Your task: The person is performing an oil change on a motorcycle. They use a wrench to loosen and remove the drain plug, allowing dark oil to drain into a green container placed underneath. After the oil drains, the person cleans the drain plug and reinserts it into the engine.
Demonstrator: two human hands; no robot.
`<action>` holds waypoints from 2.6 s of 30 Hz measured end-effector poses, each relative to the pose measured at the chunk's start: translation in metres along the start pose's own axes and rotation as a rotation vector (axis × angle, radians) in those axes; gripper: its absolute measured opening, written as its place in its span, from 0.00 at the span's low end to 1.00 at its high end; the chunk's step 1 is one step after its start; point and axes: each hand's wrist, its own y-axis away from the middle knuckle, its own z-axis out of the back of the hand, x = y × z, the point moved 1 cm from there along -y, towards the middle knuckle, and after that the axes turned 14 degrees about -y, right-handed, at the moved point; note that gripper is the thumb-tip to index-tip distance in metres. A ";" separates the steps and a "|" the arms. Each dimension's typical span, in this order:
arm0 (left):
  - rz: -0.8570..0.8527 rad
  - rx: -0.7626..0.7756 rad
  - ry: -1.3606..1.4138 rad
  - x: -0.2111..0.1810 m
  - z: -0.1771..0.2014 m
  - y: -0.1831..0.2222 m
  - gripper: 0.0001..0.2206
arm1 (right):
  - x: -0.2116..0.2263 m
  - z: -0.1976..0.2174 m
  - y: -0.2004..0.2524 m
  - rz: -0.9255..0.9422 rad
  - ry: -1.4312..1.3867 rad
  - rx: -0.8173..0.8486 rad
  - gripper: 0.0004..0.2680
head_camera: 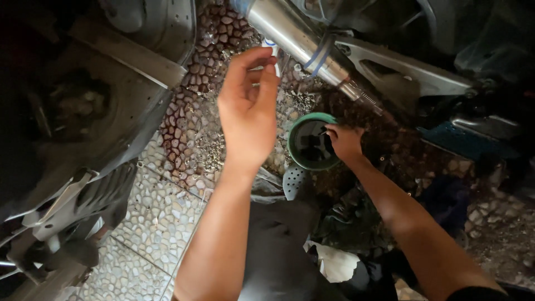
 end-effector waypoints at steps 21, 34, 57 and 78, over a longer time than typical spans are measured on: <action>-0.051 0.010 -0.083 -0.007 -0.024 0.001 0.09 | 0.002 -0.003 -0.006 -0.111 -0.337 -0.055 0.06; -0.017 0.046 -0.089 0.006 -0.019 -0.010 0.09 | -0.014 -0.032 -0.011 0.205 0.386 0.194 0.04; -0.045 0.077 -0.161 0.009 -0.021 -0.006 0.09 | -0.021 -0.050 -0.003 0.257 0.368 0.058 0.03; 0.014 0.114 -0.055 0.016 -0.025 -0.008 0.09 | -0.009 -0.065 -0.004 0.154 0.480 0.301 0.06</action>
